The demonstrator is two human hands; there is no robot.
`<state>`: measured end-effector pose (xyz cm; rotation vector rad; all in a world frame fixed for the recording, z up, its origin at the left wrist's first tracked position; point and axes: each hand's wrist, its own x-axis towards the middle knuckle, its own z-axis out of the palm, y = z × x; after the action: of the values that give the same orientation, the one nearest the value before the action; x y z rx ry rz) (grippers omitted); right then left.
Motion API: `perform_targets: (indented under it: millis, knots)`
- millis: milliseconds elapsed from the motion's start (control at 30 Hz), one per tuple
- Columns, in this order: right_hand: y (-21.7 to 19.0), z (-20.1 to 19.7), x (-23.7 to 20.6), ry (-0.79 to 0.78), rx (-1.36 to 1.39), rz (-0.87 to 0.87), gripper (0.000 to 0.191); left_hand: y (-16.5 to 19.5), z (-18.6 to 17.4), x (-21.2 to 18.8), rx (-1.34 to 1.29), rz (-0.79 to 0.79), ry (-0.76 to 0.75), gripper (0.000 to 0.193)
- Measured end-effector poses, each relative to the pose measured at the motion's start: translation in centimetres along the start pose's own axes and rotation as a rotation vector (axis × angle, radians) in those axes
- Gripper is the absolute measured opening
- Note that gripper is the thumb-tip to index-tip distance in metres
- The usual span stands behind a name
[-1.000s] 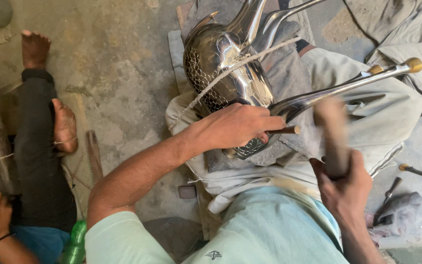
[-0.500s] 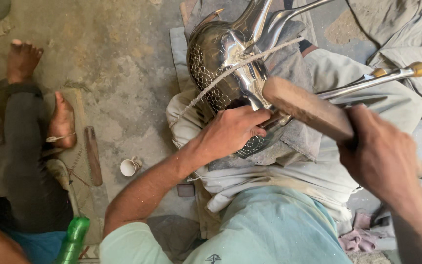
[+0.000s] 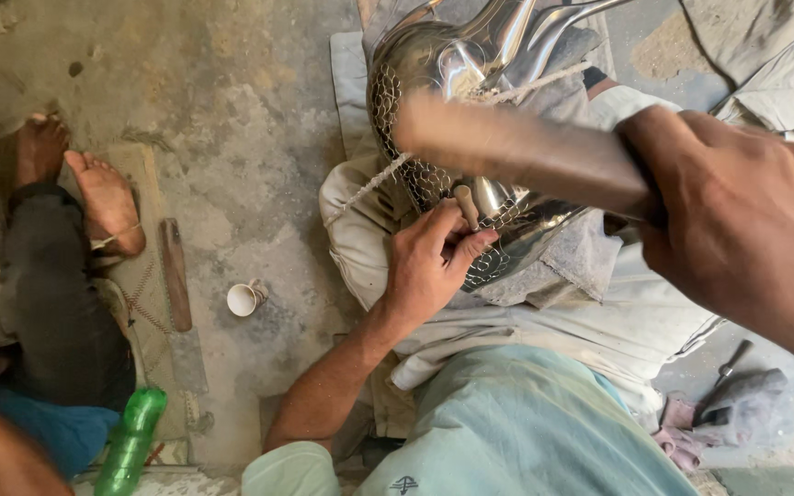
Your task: The person sits on the floor and uses a hammer and a small metal punch to create a decorative pattern on a polished metal object. They repeatedly tap the punch with the hammer to form small indentations on the surface.
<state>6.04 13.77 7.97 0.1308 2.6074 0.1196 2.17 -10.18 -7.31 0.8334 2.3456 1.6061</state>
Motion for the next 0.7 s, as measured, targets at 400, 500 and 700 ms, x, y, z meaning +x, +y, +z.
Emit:
perform_targets:
  millis: [400,500,700]
  knots:
    - [0.0,4.6,-2.4,0.236,0.344,0.145,0.043,-0.1,-2.1,2.2,0.058,0.150,-0.223,0.040]
    - [-0.4,7.7,-3.9,0.372,0.348,0.107,0.045,0.2,-2.8,3.7,0.109,0.287,-0.365,0.038]
    - [-2.7,16.5,-6.4,0.568,0.702,0.259,0.044,1.2,-3.0,6.2,0.156,0.306,-0.687,0.040]
